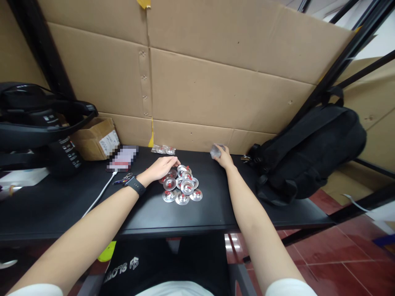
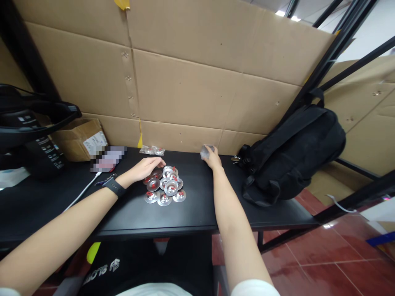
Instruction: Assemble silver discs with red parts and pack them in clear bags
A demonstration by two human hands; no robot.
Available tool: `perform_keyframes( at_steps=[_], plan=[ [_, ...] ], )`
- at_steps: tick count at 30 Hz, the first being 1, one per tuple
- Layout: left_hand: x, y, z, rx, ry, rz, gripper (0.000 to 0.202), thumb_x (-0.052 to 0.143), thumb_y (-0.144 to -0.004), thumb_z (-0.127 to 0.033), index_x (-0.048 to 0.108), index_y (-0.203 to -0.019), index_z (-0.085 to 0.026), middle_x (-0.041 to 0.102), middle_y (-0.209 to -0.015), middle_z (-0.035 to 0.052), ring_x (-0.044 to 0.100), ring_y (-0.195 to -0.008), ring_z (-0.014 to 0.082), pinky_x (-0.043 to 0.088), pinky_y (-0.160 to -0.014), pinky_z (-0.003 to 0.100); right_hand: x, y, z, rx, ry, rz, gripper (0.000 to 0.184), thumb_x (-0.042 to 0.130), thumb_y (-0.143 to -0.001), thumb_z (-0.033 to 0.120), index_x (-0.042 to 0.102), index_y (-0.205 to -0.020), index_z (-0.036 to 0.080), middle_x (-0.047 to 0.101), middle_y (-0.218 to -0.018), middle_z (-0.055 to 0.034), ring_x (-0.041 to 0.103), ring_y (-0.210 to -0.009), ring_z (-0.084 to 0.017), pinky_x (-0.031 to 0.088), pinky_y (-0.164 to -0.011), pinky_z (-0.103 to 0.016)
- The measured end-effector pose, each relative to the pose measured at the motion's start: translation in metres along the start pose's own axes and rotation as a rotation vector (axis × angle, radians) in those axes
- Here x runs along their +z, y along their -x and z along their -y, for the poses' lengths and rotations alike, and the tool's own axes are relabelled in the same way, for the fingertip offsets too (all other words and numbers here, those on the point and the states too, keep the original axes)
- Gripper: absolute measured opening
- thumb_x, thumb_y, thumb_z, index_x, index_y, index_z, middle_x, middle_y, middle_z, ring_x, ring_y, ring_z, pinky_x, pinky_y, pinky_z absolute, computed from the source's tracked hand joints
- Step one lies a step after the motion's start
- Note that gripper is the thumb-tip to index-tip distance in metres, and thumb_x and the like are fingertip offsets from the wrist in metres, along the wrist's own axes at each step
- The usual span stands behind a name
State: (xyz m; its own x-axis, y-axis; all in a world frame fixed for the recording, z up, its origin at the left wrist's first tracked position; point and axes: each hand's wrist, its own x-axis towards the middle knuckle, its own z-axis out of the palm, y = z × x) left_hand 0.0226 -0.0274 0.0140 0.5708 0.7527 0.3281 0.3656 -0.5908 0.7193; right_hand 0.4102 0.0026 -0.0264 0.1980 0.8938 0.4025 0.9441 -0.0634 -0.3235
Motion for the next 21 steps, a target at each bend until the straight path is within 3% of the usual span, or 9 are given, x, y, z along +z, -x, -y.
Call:
perform_keyframes(
  at_steps=[4, 10, 13, 21],
  plan=[
    [0.0003, -0.0001, -0.0001, 0.002, 0.005, 0.006, 0.056, 0.035, -0.101, -0.061, 0.075, -0.096, -0.021, 0.079, -0.1, 0.0055, 0.072, -0.098, 0.025, 0.054, -0.091, 0.036, -0.0004, 0.0005, 0.0018, 0.037, -0.076, -0.003, 0.082, 0.076, -0.083, 0.027, 0.043, -0.159, 0.034, 0.027, -0.165, -0.0161, 0.066, -0.121, -0.027, 0.05, -0.11, -0.044],
    [0.0005, 0.0006, -0.0032, -0.009, 0.017, 0.017, 0.057, 0.037, -0.1, -0.063, 0.075, -0.096, -0.021, 0.079, -0.1, 0.0062, 0.072, -0.097, 0.0254, 0.054, -0.091, 0.037, -0.0009, -0.0012, 0.0036, 0.042, -0.043, 0.023, 0.08, 0.074, -0.086, 0.027, 0.041, -0.159, 0.036, 0.029, -0.164, -0.0148, 0.047, -0.146, -0.029, 0.044, -0.114, -0.044],
    [0.0006, 0.0011, -0.0044, -0.013, 0.018, 0.022, 0.057, 0.036, -0.099, -0.063, 0.075, -0.096, -0.021, 0.079, -0.1, 0.0062, 0.072, -0.097, 0.0254, 0.055, -0.091, 0.037, -0.0006, -0.0016, 0.0039, 0.048, -0.044, 0.028, 0.077, 0.073, -0.087, 0.028, 0.043, -0.157, 0.035, 0.032, -0.163, -0.0149, 0.046, -0.147, -0.03, 0.044, -0.114, -0.044],
    [0.0008, 0.0012, -0.0049, -0.008, 0.01, 0.041, 0.056, 0.037, -0.101, -0.061, 0.075, -0.096, -0.021, 0.079, -0.098, 0.0056, 0.072, -0.096, 0.025, 0.054, -0.091, 0.036, 0.0022, -0.0023, 0.0027, 0.065, -0.032, 0.025, 0.074, 0.072, -0.086, 0.028, 0.046, -0.155, 0.026, 0.038, -0.158, -0.0169, 0.06, -0.131, -0.029, 0.051, -0.106, -0.041]
  ],
)
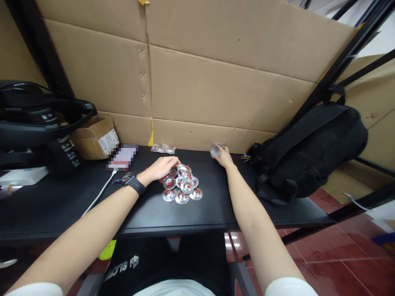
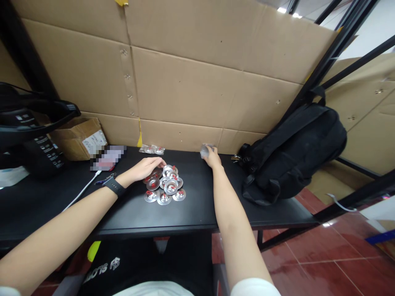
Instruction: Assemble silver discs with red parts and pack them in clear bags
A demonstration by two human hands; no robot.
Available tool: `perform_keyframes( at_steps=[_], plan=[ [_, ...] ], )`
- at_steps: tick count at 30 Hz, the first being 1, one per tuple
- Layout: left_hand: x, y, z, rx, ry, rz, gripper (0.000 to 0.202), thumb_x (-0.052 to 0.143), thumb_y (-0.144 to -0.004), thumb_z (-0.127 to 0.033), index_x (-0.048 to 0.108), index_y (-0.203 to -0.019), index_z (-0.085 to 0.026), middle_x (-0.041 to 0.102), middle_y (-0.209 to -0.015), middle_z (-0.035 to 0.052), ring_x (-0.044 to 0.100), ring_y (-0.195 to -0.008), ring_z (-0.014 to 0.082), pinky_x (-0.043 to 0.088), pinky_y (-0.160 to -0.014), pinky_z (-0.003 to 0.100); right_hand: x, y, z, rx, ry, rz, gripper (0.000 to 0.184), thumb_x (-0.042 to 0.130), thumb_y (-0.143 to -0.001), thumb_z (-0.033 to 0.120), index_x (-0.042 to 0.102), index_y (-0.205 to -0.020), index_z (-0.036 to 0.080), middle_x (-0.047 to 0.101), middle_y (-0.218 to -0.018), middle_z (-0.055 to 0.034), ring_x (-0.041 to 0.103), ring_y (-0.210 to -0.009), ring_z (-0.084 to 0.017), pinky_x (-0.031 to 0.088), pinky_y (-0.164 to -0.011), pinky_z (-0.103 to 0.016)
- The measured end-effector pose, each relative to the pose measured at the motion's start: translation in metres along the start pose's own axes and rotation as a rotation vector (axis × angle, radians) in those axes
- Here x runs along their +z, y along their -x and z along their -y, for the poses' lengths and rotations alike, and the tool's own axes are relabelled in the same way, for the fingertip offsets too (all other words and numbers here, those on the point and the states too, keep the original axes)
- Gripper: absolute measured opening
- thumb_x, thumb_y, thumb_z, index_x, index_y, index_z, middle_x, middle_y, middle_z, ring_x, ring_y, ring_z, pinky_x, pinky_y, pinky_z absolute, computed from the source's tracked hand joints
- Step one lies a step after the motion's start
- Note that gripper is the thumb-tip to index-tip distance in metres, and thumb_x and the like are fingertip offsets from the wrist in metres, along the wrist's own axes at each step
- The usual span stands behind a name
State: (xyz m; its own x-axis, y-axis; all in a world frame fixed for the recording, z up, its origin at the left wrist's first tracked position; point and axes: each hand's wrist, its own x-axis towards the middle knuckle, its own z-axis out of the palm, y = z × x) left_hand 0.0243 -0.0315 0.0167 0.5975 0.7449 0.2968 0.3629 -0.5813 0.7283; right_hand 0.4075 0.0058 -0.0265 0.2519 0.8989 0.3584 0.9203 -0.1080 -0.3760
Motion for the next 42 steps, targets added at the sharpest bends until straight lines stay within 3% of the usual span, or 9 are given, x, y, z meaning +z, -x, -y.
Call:
perform_keyframes(
  at_steps=[7, 18, 22, 28, 42],
  plan=[
    [0.001, 0.001, 0.0, -0.004, 0.001, -0.001, 0.056, 0.037, -0.101, -0.062, 0.075, -0.097, -0.022, 0.079, -0.098, 0.0049, 0.072, -0.096, 0.0247, 0.055, -0.091, 0.036, 0.002, -0.004, 0.0, -0.087, 0.102, 0.059, 0.063, 0.064, -0.093, 0.027, 0.049, -0.154, 0.025, 0.049, -0.156, -0.0137, 0.052, -0.14, -0.027, 0.043, -0.115, -0.041],
    [0.001, 0.001, -0.001, -0.003, -0.015, 0.017, 0.056, 0.036, -0.101, -0.06, 0.075, -0.097, -0.021, 0.079, -0.1, 0.0048, 0.072, -0.099, 0.0249, 0.053, -0.092, 0.035, 0.009, -0.006, 0.0, -0.039, 0.169, 0.142, 0.036, 0.053, -0.1, 0.033, 0.071, -0.13, 0.023, 0.059, -0.149, -0.0114, 0.054, -0.134, -0.032, 0.046, -0.108, -0.045],
    [0.001, 0.001, -0.001, -0.007, -0.015, 0.025, 0.055, 0.036, -0.101, -0.06, 0.075, -0.098, -0.02, 0.079, -0.101, 0.0049, 0.072, -0.101, 0.0247, 0.052, -0.092, 0.034, 0.009, -0.006, 0.001, -0.017, 0.189, 0.147, 0.038, 0.054, -0.099, 0.035, 0.068, -0.133, 0.025, 0.059, -0.148, -0.0116, 0.054, -0.133, -0.034, 0.045, -0.109, -0.046],
    [0.001, 0.002, -0.004, -0.023, -0.023, 0.023, 0.054, 0.037, -0.101, -0.057, 0.075, -0.098, -0.02, 0.079, -0.103, 0.0051, 0.072, -0.101, 0.0246, 0.052, -0.092, 0.033, 0.009, -0.006, 0.001, 0.032, 0.214, 0.147, 0.054, 0.053, -0.098, 0.036, 0.054, -0.15, 0.022, 0.053, -0.151, -0.0162, 0.053, -0.133, -0.034, 0.045, -0.107, -0.044],
    [0.001, 0.003, -0.009, -0.012, -0.067, 0.011, 0.056, 0.034, -0.102, -0.058, 0.075, -0.096, -0.02, 0.078, -0.104, 0.0057, 0.07, -0.102, 0.0248, 0.051, -0.091, 0.033, 0.012, -0.009, 0.007, 0.058, 0.278, 0.222, 0.051, 0.041, -0.102, 0.042, 0.058, -0.149, 0.03, 0.057, -0.146, -0.0157, 0.046, -0.137, -0.034, 0.032, -0.113, -0.05]
  ],
)
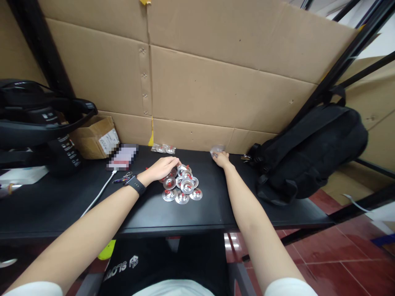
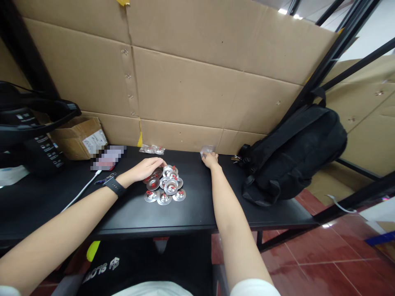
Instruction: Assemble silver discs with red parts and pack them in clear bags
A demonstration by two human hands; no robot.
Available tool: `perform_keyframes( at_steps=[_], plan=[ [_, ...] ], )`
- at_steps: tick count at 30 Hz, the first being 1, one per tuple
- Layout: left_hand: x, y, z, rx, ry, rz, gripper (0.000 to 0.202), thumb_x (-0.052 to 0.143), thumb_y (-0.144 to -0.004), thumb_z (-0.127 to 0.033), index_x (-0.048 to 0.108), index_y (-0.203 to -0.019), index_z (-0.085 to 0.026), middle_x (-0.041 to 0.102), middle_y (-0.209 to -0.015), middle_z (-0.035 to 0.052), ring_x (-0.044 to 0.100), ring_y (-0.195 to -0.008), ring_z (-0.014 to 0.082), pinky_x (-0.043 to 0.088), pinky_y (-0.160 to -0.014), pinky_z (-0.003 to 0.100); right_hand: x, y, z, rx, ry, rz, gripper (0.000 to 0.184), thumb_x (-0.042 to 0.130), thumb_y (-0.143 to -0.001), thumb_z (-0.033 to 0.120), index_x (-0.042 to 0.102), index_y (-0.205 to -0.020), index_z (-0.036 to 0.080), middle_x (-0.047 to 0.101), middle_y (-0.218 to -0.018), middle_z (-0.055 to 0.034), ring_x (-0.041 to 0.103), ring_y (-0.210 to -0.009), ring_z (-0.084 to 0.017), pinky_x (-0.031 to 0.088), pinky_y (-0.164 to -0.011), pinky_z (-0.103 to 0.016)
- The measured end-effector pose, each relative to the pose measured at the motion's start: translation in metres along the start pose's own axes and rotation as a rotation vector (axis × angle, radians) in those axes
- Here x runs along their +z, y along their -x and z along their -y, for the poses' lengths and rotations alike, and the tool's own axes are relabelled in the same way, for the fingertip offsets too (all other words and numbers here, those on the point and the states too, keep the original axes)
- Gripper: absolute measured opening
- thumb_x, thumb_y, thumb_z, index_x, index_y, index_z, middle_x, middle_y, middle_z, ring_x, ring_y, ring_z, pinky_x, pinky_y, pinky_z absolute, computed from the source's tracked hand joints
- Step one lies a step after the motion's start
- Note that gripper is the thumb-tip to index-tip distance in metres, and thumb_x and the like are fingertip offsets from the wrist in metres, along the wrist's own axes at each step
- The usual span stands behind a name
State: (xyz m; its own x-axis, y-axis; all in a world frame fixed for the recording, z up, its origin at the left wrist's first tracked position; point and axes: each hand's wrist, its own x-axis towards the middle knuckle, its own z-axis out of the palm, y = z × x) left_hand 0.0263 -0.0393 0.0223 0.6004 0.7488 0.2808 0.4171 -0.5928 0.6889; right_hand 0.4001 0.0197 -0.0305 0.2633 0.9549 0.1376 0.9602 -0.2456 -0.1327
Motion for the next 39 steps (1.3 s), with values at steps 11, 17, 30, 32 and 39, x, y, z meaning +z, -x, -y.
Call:
perform_keyframes(
  at_steps=[11, 17, 30, 32, 39],
  plan=[
    [0.001, -0.001, 0.001, 0.008, -0.005, 0.0, 0.056, 0.034, -0.102, -0.058, 0.075, -0.095, -0.02, 0.078, -0.103, 0.006, 0.07, -0.101, 0.0251, 0.052, -0.091, 0.034, -0.003, 0.003, 0.001, 0.045, -0.007, 0.027, 0.061, 0.037, -0.102, 0.045, 0.042, -0.157, 0.018, 0.051, -0.151, -0.0205, 0.045, -0.138, -0.037, 0.034, -0.113, -0.053],
    [-0.004, -0.002, 0.001, 0.028, -0.017, -0.062, 0.052, 0.036, -0.101, -0.055, 0.075, -0.098, -0.02, 0.078, -0.104, 0.0057, 0.071, -0.101, 0.0247, 0.053, -0.094, 0.036, -0.005, 0.008, 0.006, 0.099, -0.024, 0.05, 0.059, 0.034, -0.103, 0.044, 0.045, -0.155, 0.02, 0.044, -0.155, -0.0207, 0.043, -0.14, -0.04, 0.036, -0.112, -0.053],
    [-0.004, -0.001, -0.002, 0.033, -0.008, -0.042, 0.053, 0.036, -0.101, -0.055, 0.075, -0.095, -0.02, 0.078, -0.102, 0.0055, 0.07, -0.1, 0.0247, 0.052, -0.095, 0.036, -0.004, 0.008, 0.006, 0.11, -0.058, 0.045, 0.058, 0.031, -0.104, 0.052, 0.047, -0.155, 0.028, 0.043, -0.159, -0.0153, 0.042, -0.141, -0.038, 0.036, -0.112, -0.053],
    [-0.004, -0.001, -0.002, 0.027, -0.006, -0.036, 0.052, 0.037, -0.101, -0.055, 0.076, -0.095, -0.02, 0.078, -0.102, 0.0054, 0.07, -0.1, 0.0247, 0.052, -0.095, 0.036, -0.004, 0.007, 0.006, 0.105, -0.059, 0.041, 0.059, 0.031, -0.104, 0.053, 0.047, -0.155, 0.029, 0.044, -0.158, -0.0153, 0.043, -0.141, -0.038, 0.036, -0.112, -0.054],
    [-0.003, -0.001, -0.002, 0.028, 0.016, -0.024, 0.052, 0.037, -0.101, -0.056, 0.075, -0.099, -0.021, 0.078, -0.104, 0.0051, 0.07, -0.102, 0.0246, 0.052, -0.093, 0.034, -0.003, 0.008, 0.005, 0.105, -0.052, 0.044, 0.058, 0.031, -0.104, 0.05, 0.047, -0.155, 0.026, 0.048, -0.154, -0.0176, 0.044, -0.139, -0.04, 0.035, -0.112, -0.056]
  ],
)
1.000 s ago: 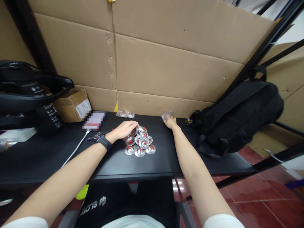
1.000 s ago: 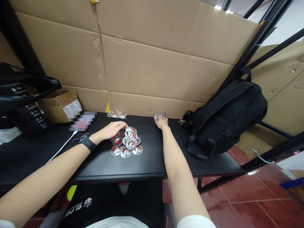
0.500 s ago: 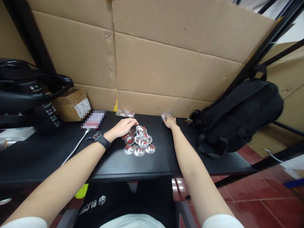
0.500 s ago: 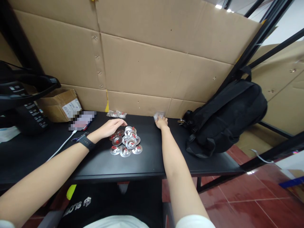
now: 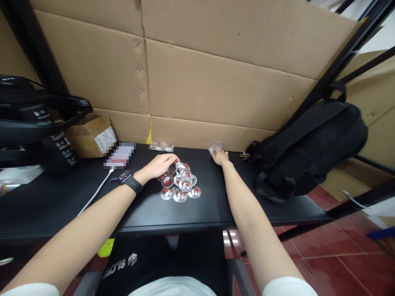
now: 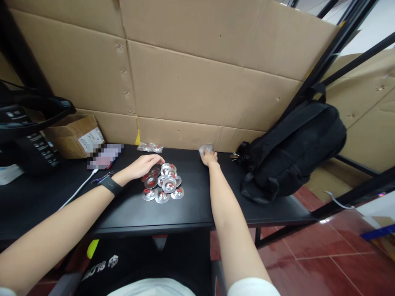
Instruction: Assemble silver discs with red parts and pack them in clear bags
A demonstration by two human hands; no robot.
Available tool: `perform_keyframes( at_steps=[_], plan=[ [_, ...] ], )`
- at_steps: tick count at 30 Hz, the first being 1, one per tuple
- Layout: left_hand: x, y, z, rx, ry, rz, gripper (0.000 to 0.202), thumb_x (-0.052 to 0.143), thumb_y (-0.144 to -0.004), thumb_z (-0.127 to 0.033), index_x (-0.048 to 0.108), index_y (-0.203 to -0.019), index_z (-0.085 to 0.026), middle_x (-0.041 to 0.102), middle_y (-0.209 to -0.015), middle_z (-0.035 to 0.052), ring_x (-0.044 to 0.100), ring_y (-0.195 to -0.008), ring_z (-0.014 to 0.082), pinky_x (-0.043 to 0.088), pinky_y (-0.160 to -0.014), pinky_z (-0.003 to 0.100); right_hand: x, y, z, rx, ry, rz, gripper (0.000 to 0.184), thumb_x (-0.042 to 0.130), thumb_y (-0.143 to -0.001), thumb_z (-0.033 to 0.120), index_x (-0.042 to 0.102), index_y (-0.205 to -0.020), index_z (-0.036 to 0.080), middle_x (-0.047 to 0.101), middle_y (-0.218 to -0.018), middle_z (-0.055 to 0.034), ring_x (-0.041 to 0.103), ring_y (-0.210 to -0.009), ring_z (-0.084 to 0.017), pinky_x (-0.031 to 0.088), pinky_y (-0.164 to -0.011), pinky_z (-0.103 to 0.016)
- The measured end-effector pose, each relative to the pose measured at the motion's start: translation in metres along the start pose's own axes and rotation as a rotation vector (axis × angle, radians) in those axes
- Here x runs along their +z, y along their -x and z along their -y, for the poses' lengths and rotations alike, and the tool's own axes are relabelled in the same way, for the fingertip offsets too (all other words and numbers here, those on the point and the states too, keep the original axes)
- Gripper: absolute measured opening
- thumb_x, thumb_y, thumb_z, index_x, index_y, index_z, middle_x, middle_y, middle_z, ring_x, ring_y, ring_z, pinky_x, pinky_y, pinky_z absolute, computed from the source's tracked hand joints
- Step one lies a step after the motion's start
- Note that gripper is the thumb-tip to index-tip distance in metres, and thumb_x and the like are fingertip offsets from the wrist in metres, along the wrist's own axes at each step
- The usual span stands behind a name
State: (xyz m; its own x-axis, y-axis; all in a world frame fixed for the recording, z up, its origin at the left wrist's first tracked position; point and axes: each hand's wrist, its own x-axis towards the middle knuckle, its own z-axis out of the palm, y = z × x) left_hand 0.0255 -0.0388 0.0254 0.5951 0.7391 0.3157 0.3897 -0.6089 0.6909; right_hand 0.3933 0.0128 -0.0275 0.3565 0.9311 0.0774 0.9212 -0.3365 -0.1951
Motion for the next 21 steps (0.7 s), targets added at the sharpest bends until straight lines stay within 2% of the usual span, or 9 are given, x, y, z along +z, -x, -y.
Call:
perform_keyframes(
  at_steps=[5, 8, 12, 17, 21],
  plan=[
    [0.0, 0.0003, -0.002, -0.003, 0.012, 0.017, 0.053, 0.037, -0.102, -0.055, 0.076, -0.098, -0.02, 0.079, -0.102, 0.0051, 0.07, -0.102, 0.0245, 0.052, -0.093, 0.034, 0.0002, 0.0025, 0.0028, 0.011, 0.014, -0.004, 0.058, 0.031, -0.105, 0.05, 0.047, -0.155, 0.025, 0.041, -0.158, -0.0184, 0.041, -0.14, -0.04, 0.037, -0.11, -0.055],
    [-0.0003, 0.0007, -0.0039, -0.012, 0.009, 0.014, 0.053, 0.037, -0.102, -0.056, 0.076, -0.097, -0.021, 0.079, -0.102, 0.0048, 0.071, -0.101, 0.0248, 0.052, -0.093, 0.034, -0.0011, 0.004, 0.0032, -0.012, 0.022, -0.003, 0.056, 0.031, -0.104, 0.047, 0.047, -0.154, 0.025, 0.039, -0.161, -0.0154, 0.041, -0.14, -0.04, 0.039, -0.11, -0.054],
    [-0.0005, 0.0011, -0.005, -0.015, 0.004, 0.012, 0.053, 0.037, -0.102, -0.057, 0.076, -0.098, -0.021, 0.079, -0.102, 0.0044, 0.071, -0.101, 0.0247, 0.052, -0.092, 0.034, -0.0027, 0.0046, 0.0027, -0.051, 0.036, 0.002, 0.055, 0.029, -0.104, 0.042, 0.049, -0.152, 0.026, 0.039, -0.163, -0.0093, 0.041, -0.14, -0.039, 0.039, -0.111, -0.052],
    [0.0, 0.0009, -0.0045, -0.017, 0.006, 0.003, 0.054, 0.037, -0.101, -0.058, 0.076, -0.097, -0.021, 0.079, -0.101, 0.0046, 0.071, -0.099, 0.0244, 0.052, -0.091, 0.034, -0.0025, 0.0033, 0.0025, -0.088, 0.049, 0.004, 0.056, 0.027, -0.104, 0.039, 0.049, -0.153, 0.025, 0.042, -0.161, -0.011, 0.039, -0.142, -0.038, 0.037, -0.113, -0.054],
    [0.0003, 0.0008, -0.0048, -0.016, 0.008, 0.006, 0.054, 0.037, -0.101, -0.058, 0.076, -0.097, -0.021, 0.079, -0.1, 0.0046, 0.071, -0.099, 0.0244, 0.053, -0.09, 0.033, -0.0033, 0.003, 0.0024, -0.097, 0.051, 0.013, 0.056, 0.028, -0.103, 0.038, 0.048, -0.154, 0.027, 0.042, -0.162, -0.0091, 0.039, -0.141, -0.039, 0.038, -0.111, -0.055]
  ],
)
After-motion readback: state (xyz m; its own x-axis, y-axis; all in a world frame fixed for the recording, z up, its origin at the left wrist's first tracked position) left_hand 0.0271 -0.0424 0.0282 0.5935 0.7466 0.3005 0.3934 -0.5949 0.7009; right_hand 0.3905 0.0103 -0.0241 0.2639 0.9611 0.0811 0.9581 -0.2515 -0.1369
